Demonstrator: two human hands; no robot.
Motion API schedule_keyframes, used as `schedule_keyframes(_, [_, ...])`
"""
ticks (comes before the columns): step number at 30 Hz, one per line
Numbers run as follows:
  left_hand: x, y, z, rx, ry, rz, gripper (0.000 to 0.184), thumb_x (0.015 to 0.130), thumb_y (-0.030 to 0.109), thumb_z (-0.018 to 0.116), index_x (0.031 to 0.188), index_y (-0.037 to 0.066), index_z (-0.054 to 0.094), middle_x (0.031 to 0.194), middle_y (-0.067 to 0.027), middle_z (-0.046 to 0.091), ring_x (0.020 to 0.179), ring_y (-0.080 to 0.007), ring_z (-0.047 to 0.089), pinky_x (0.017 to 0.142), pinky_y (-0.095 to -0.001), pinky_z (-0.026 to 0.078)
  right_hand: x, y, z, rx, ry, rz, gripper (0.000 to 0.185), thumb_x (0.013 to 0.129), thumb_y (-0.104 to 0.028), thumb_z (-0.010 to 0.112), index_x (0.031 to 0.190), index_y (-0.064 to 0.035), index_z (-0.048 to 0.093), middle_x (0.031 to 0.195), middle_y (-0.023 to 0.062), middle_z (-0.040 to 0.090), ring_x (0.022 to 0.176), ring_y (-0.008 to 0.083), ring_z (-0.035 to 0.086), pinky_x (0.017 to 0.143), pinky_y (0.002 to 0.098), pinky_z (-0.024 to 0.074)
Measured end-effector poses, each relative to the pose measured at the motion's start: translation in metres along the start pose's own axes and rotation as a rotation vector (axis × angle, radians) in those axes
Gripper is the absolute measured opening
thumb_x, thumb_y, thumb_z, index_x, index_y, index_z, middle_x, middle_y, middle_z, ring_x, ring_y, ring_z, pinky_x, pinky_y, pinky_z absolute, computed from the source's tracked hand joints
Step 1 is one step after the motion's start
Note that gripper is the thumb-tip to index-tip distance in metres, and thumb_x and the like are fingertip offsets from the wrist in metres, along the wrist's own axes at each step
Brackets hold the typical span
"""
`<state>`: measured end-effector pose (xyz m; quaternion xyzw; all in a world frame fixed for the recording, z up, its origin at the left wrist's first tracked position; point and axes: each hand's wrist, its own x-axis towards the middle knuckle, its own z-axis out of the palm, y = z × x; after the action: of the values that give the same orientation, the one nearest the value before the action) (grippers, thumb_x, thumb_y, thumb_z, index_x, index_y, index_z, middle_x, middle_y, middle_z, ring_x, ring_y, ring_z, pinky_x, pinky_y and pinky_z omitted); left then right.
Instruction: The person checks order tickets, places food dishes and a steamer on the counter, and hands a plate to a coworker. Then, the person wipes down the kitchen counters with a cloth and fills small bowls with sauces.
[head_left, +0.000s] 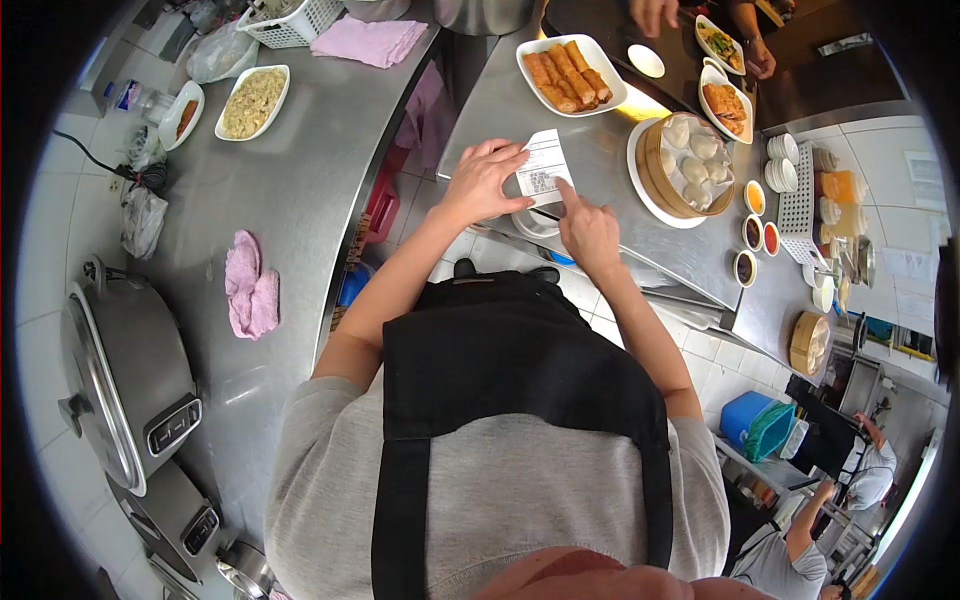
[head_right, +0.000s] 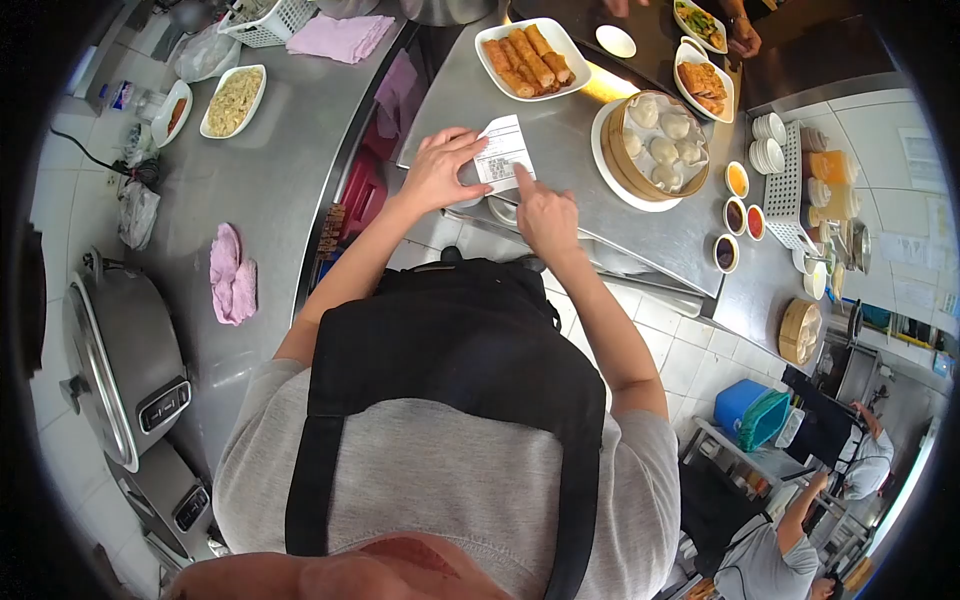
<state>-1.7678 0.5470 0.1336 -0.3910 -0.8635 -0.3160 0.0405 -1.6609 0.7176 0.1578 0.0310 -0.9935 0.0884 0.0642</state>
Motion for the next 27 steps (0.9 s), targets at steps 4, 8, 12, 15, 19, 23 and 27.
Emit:
schedule_keyframes(4, [-0.001, -0.001, 0.001, 0.025, 0.014, 0.031, 0.066, 0.057, 0.038, 0.073, 0.113, 0.006, 0.057, 0.118, -0.0081, 0.054, 0.113, -0.0232, 0.043, 0.090, -0.0372, 0.034, -0.004, -0.009, 0.008, 0.077, 0.042, -0.144, 0.046, 0.070, -0.007, 0.054, 0.116, -0.0119, 0.049, 0.075, 0.0065, 0.061, 0.064, 0.0226, 0.060, 0.062, 0.0359, 0.0425])
schedule_keyframes(8, [0.000, -0.001, 0.001, 0.034, 0.011, 0.040, 0.066, 0.057, 0.038, 0.072, 0.114, 0.007, 0.057, 0.118, -0.0079, 0.054, 0.113, -0.0231, 0.044, 0.090, -0.0371, 0.034, -0.006, -0.015, 0.006, 0.112, -0.001, -0.144, 0.047, 0.070, -0.007, 0.054, 0.116, -0.0116, 0.049, 0.074, 0.0063, 0.061, 0.063, 0.0229, 0.060, 0.062, 0.0363, 0.0422])
schedule_keyframes(12, [-0.001, -0.002, 0.001, 0.032, 0.015, 0.041, 0.065, 0.058, 0.037, 0.072, 0.114, 0.007, 0.057, 0.119, -0.0077, 0.054, 0.113, -0.0231, 0.044, 0.090, -0.0370, 0.034, -0.006, -0.017, 0.006, 0.089, 0.013, -0.146, 0.044, 0.071, -0.007, 0.053, 0.115, -0.0119, 0.049, 0.072, 0.0060, 0.060, 0.062, 0.0225, 0.060, 0.060, 0.0360, 0.0420])
schedule_keyframes(15, [-0.001, -0.002, 0.001, 0.029, 0.019, 0.049, 0.065, 0.058, 0.037, 0.072, 0.114, 0.007, 0.057, 0.119, -0.0074, 0.054, 0.114, -0.0231, 0.043, 0.090, -0.0367, 0.034, -0.004, -0.018, 0.007, 0.069, 0.009, -0.147, 0.041, 0.072, -0.008, 0.052, 0.113, -0.0120, 0.050, 0.071, 0.0060, 0.060, 0.060, 0.0225, 0.060, 0.060, 0.0359, 0.0424])
schedule_keyframes(19, [0.001, -0.001, 0.001, 0.034, 0.002, 0.037, 0.066, 0.058, 0.038, 0.072, 0.114, 0.007, 0.057, 0.120, -0.0071, 0.053, 0.114, -0.0231, 0.043, 0.091, -0.0365, 0.034, 0.003, -0.019, 0.001, -0.112, -0.130, -0.111, 0.049, 0.070, -0.006, 0.052, 0.118, -0.0118, 0.048, 0.074, 0.0087, 0.063, 0.059, 0.0252, 0.060, 0.061, 0.0384, 0.0434])
schedule_keyframes(23, [-0.001, -0.002, 0.001, 0.029, 0.012, 0.044, 0.067, 0.058, 0.039, 0.072, 0.115, 0.007, 0.056, 0.120, -0.0078, 0.053, 0.115, -0.0231, 0.042, 0.091, -0.0368, 0.033, 0.009, 0.004, -0.008, -0.176, -0.122, 0.036, 0.047, 0.070, -0.007, 0.052, 0.116, -0.0131, 0.049, 0.071, 0.0106, 0.062, 0.056, 0.0275, 0.059, 0.060, 0.0402, 0.0437])
schedule_keyframes(27, [0.000, -0.001, -0.001, 0.026, 0.009, 0.034, 0.067, 0.058, 0.038, 0.072, 0.115, 0.007, 0.056, 0.119, -0.0084, 0.054, 0.114, -0.0233, 0.043, 0.091, -0.0370, 0.033, -0.004, -0.003, -0.009, -0.047, -0.072, -0.053, 0.043, 0.070, -0.007, 0.053, 0.113, -0.0137, 0.049, 0.069, 0.0096, 0.061, 0.056, 0.0260, 0.059, 0.058, 0.0383, 0.0438])
